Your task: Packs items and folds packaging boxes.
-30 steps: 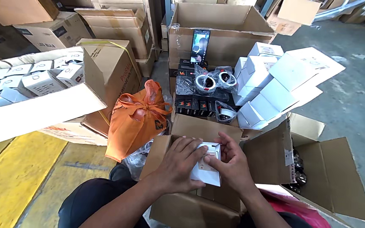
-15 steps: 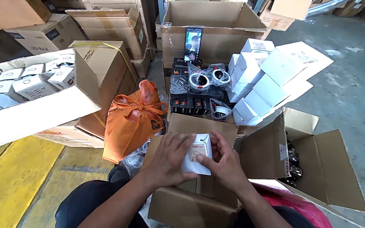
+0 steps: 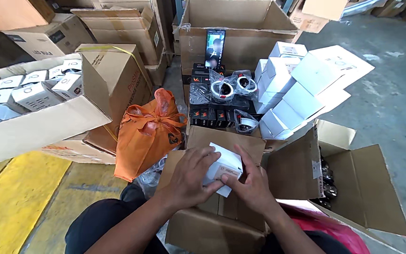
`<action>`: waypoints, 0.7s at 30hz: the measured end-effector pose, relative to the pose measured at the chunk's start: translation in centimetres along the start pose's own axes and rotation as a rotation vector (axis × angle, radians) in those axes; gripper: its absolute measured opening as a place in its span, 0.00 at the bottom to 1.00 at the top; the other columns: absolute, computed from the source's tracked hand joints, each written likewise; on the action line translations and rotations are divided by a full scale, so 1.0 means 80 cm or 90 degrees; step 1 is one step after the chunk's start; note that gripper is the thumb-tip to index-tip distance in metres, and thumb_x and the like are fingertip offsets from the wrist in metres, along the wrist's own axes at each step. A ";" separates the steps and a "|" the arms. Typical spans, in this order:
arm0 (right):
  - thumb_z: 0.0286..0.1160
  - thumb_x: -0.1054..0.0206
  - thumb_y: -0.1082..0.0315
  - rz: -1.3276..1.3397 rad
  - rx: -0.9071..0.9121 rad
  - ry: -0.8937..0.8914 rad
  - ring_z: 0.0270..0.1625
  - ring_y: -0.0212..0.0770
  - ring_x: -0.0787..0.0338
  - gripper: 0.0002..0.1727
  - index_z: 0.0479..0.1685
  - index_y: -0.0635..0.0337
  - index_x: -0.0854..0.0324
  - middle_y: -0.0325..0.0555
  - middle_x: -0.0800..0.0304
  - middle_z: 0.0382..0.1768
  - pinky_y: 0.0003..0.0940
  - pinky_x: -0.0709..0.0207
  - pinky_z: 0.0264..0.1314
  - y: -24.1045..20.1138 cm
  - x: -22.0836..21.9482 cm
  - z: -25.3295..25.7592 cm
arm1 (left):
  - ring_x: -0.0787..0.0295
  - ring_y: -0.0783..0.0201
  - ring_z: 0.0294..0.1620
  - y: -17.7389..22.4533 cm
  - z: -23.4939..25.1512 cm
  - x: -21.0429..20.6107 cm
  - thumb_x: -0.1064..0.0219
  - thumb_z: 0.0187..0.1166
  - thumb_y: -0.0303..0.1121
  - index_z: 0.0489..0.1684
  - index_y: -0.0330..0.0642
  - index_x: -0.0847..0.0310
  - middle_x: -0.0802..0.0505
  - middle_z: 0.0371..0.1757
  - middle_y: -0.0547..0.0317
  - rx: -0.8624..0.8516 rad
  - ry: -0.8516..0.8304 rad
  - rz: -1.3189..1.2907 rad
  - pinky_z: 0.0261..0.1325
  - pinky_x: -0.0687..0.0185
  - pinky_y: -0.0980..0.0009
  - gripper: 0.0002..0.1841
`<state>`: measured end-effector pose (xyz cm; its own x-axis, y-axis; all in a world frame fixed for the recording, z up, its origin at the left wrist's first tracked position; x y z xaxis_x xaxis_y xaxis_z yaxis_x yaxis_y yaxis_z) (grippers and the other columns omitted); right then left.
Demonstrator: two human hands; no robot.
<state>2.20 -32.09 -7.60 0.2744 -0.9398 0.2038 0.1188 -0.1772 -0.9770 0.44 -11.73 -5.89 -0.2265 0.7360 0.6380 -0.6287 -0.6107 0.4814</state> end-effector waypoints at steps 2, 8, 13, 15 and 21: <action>0.61 0.18 0.44 0.031 -0.007 0.004 0.65 0.38 0.11 0.57 0.90 0.62 0.43 0.53 0.20 0.74 0.35 0.11 0.63 0.004 -0.004 -0.001 | 0.14 0.56 0.70 0.000 0.001 0.001 0.18 0.67 0.50 0.71 0.39 0.19 0.09 0.66 0.49 -0.016 0.014 0.005 0.73 0.17 0.56 0.35; 0.66 0.19 0.53 0.164 -0.046 0.061 0.50 0.42 0.06 0.40 0.70 0.70 0.32 0.53 0.10 0.52 0.36 0.08 0.52 -0.002 -0.029 0.005 | 0.22 0.40 0.79 0.007 -0.005 -0.015 0.15 0.49 0.61 0.86 0.43 0.34 0.26 0.84 0.33 0.079 -0.021 0.105 0.74 0.22 0.44 0.58; 0.82 0.35 0.48 0.002 0.064 0.050 0.64 0.40 0.14 0.30 0.69 0.65 0.20 0.54 0.19 0.70 0.34 0.14 0.61 -0.005 -0.011 0.017 | 0.19 0.44 0.76 0.010 -0.010 -0.011 0.14 0.54 0.52 0.88 0.46 0.42 0.22 0.81 0.37 -0.030 -0.080 0.034 0.74 0.21 0.45 0.56; 0.83 0.34 0.56 0.006 0.117 0.025 0.64 0.40 0.12 0.21 0.62 0.64 0.14 0.54 0.18 0.70 0.33 0.12 0.58 -0.013 -0.005 0.021 | 0.20 0.45 0.77 0.016 -0.012 -0.014 0.14 0.54 0.52 0.88 0.46 0.43 0.21 0.80 0.37 -0.060 -0.101 0.013 0.75 0.22 0.47 0.56; 0.80 0.31 0.61 0.007 0.135 -0.017 0.53 0.36 0.11 0.12 0.50 0.61 0.11 0.48 0.13 0.58 0.27 0.13 0.49 -0.020 0.009 0.020 | 0.20 0.51 0.77 0.018 -0.016 -0.013 0.16 0.54 0.57 0.89 0.48 0.45 0.19 0.79 0.46 -0.085 -0.110 -0.017 0.78 0.25 0.50 0.58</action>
Point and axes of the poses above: each hand's wrist, its own z-axis towards the middle knuckle, its own x-axis out of the back of the hand, y = z × x, the point moved 3 cm from there along z, towards the middle knuckle
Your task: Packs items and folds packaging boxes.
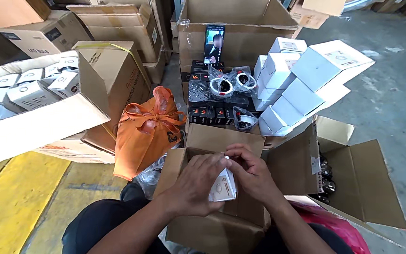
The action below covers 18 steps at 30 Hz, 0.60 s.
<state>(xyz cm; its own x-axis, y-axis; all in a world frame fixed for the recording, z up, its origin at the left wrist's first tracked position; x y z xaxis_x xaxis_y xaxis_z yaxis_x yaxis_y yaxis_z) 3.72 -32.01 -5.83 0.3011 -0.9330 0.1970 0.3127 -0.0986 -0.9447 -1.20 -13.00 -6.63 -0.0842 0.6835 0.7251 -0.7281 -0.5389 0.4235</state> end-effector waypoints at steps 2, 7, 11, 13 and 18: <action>0.76 0.29 0.64 0.006 -0.019 0.019 0.46 0.35 0.11 0.08 0.44 0.60 0.12 0.46 0.11 0.53 0.27 0.15 0.40 0.003 0.004 0.001 | 0.20 0.53 0.76 -0.001 0.000 0.000 0.17 0.54 0.59 0.89 0.50 0.44 0.18 0.78 0.49 -0.001 0.010 -0.005 0.78 0.25 0.51 0.57; 0.77 0.29 0.67 0.034 -0.034 0.033 0.47 0.38 0.09 0.08 0.46 0.62 0.10 0.48 0.11 0.50 0.29 0.11 0.46 0.003 0.006 -0.001 | 0.19 0.53 0.75 -0.003 0.002 0.000 0.16 0.53 0.59 0.88 0.51 0.42 0.16 0.76 0.50 -0.003 0.032 0.009 0.76 0.24 0.50 0.56; 0.81 0.31 0.65 0.055 0.005 0.006 0.49 0.38 0.10 0.12 0.50 0.64 0.09 0.47 0.11 0.50 0.28 0.12 0.50 0.001 0.005 -0.003 | 0.19 0.53 0.75 -0.005 0.002 0.001 0.16 0.53 0.59 0.89 0.52 0.43 0.17 0.77 0.50 -0.006 0.039 0.012 0.76 0.24 0.51 0.57; 0.79 0.30 0.65 0.088 0.009 0.004 0.49 0.38 0.09 0.12 0.50 0.64 0.09 0.48 0.10 0.51 0.29 0.11 0.49 0.002 0.009 -0.002 | 0.19 0.52 0.76 -0.006 0.002 0.003 0.16 0.53 0.59 0.89 0.50 0.43 0.17 0.78 0.50 -0.009 0.039 -0.002 0.77 0.24 0.50 0.58; 0.77 0.28 0.63 0.196 0.001 -0.104 0.53 0.35 0.12 0.12 0.48 0.63 0.11 0.45 0.13 0.53 0.29 0.13 0.53 0.006 0.021 0.007 | 0.19 0.52 0.76 -0.001 0.002 0.010 0.16 0.53 0.60 0.89 0.49 0.42 0.16 0.77 0.51 -0.002 0.026 -0.040 0.78 0.25 0.48 0.58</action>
Point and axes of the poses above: each hand's wrist, its own z-axis towards the middle knuckle, its own x-axis out of the back of the hand, y = z × x, the point moved 3 cm from there along z, towards the middle knuckle
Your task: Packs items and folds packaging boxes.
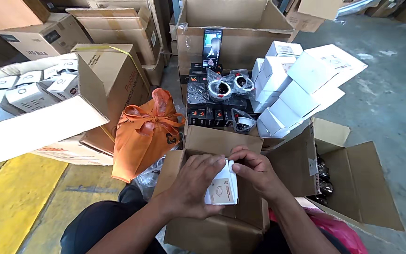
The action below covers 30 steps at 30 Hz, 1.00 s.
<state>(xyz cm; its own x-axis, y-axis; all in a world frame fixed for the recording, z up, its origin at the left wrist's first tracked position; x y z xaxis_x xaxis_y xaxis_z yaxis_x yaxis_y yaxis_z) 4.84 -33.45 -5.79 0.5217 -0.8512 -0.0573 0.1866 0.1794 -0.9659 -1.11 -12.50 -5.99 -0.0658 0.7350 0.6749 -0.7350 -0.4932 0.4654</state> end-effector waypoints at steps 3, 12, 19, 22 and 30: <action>0.73 0.25 0.67 0.036 -0.050 -0.039 0.50 0.35 0.12 0.09 0.45 0.62 0.11 0.44 0.13 0.51 0.29 0.13 0.51 0.001 0.002 0.003 | 0.19 0.54 0.75 0.005 -0.001 -0.001 0.16 0.53 0.59 0.88 0.50 0.40 0.16 0.77 0.53 0.000 -0.012 -0.002 0.77 0.25 0.49 0.56; 0.50 0.11 0.61 0.146 -0.255 0.091 0.44 0.36 0.09 0.33 0.55 0.63 0.23 0.46 0.10 0.44 0.33 0.12 0.51 0.020 -0.012 0.002 | 0.20 0.53 0.77 0.011 -0.005 0.006 0.15 0.55 0.56 0.87 0.53 0.40 0.18 0.79 0.52 -0.009 0.018 -0.031 0.78 0.26 0.49 0.54; 0.63 0.17 0.64 0.291 -0.298 0.084 0.48 0.41 0.06 0.33 0.67 0.64 0.26 0.51 0.08 0.48 0.39 0.10 0.55 0.021 -0.014 -0.003 | 0.21 0.51 0.79 0.013 -0.001 0.008 0.16 0.58 0.56 0.87 0.54 0.40 0.19 0.80 0.49 -0.013 0.043 -0.027 0.78 0.27 0.47 0.52; 0.62 0.20 0.67 0.193 -0.316 0.171 0.43 0.39 0.06 0.31 0.65 0.66 0.28 0.49 0.09 0.43 0.36 0.09 0.49 0.020 -0.016 -0.003 | 0.22 0.51 0.78 0.014 0.000 0.002 0.19 0.62 0.57 0.83 0.55 0.34 0.19 0.80 0.47 -0.006 0.039 0.010 0.77 0.27 0.48 0.45; 0.60 0.15 0.58 -0.020 -0.133 0.072 0.57 0.46 0.07 0.43 0.74 0.69 0.31 0.54 0.11 0.60 0.41 0.09 0.59 0.011 -0.045 -0.006 | 0.18 0.54 0.74 -0.021 0.015 0.022 0.23 0.60 0.70 0.84 0.42 0.30 0.17 0.77 0.48 0.170 0.073 -0.016 0.76 0.22 0.48 0.53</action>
Point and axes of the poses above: each hand's wrist, its own z-axis towards the middle knuckle, its own x-axis out of the back of the hand, y = z × x, the point moved 3 cm from there along z, towards the middle knuckle
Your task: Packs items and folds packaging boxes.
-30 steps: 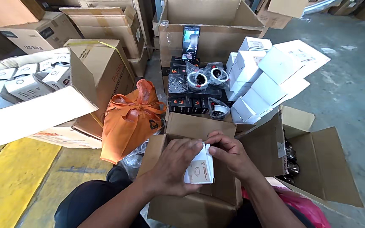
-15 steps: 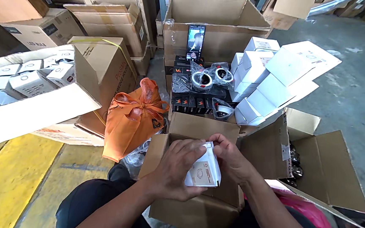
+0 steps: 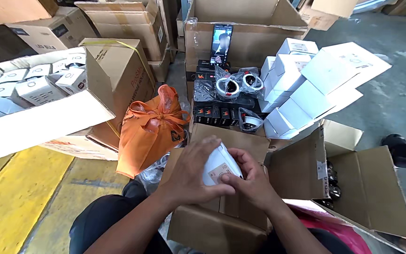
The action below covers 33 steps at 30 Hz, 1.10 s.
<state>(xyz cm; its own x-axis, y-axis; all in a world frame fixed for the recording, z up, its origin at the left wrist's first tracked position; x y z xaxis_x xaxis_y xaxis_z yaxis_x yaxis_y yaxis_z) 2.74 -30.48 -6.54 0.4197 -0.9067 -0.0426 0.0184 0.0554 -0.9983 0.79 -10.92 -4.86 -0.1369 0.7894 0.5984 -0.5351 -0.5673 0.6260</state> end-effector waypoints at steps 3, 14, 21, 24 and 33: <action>0.66 0.19 0.58 0.037 0.026 -0.064 0.59 0.48 0.08 0.41 0.76 0.70 0.33 0.55 0.13 0.61 0.43 0.10 0.61 0.000 0.004 -0.002 | 0.13 0.64 0.67 -0.015 0.009 0.005 0.26 0.74 0.58 0.89 0.44 0.37 0.14 0.73 0.55 0.171 -0.111 -0.223 0.71 0.14 0.61 0.45; 0.71 0.22 0.53 -0.025 0.093 0.023 0.64 0.45 0.11 0.32 0.69 0.67 0.18 0.55 0.18 0.71 0.39 0.10 0.61 0.003 0.009 -0.005 | 0.20 0.60 0.74 -0.014 0.003 -0.006 0.41 0.90 0.49 0.75 0.43 0.24 0.21 0.75 0.48 0.129 -0.160 -0.348 0.73 0.17 0.60 0.24; 0.42 0.25 0.18 -0.590 0.312 0.073 0.80 0.59 0.25 0.64 0.79 0.59 0.24 0.58 0.22 0.77 0.65 0.31 0.79 -0.009 -0.002 -0.015 | 0.12 0.62 0.63 -0.017 -0.001 -0.014 0.33 0.83 0.48 0.64 0.48 0.17 0.20 0.74 0.48 0.276 -0.101 -0.280 0.55 0.08 0.67 0.19; 0.44 0.23 0.27 -0.707 0.356 0.071 0.72 0.55 0.18 0.57 0.74 0.60 0.21 0.54 0.14 0.68 0.57 0.25 0.74 0.000 -0.017 -0.016 | 0.13 0.64 0.61 -0.021 -0.003 -0.020 0.31 0.81 0.50 0.62 0.47 0.18 0.17 0.70 0.52 0.296 -0.093 -0.281 0.58 0.10 0.66 0.21; 0.43 0.17 0.28 -0.536 0.312 0.113 0.82 0.59 0.27 0.66 0.84 0.64 0.34 0.67 0.31 0.81 0.57 0.27 0.80 0.001 -0.003 -0.015 | 0.09 0.57 0.58 -0.020 0.009 -0.008 0.31 0.83 0.41 0.55 0.37 0.20 0.21 0.77 0.44 0.228 -0.017 -0.405 0.53 0.06 0.63 0.16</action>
<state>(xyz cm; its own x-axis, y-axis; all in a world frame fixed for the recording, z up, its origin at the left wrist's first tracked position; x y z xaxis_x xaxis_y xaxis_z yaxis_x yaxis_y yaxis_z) 1.53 -30.77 -6.68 -0.0444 -0.7765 0.6285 0.6389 -0.5057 -0.5797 2.31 -10.67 -5.87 0.1322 0.9885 0.0732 -0.1978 -0.0461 0.9792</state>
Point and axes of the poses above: each hand's wrist, its own z-axis towards the middle knuckle, its own x-axis out of the back of the hand, y = z × x, the point moved 3 cm from there along z, towards the middle knuckle
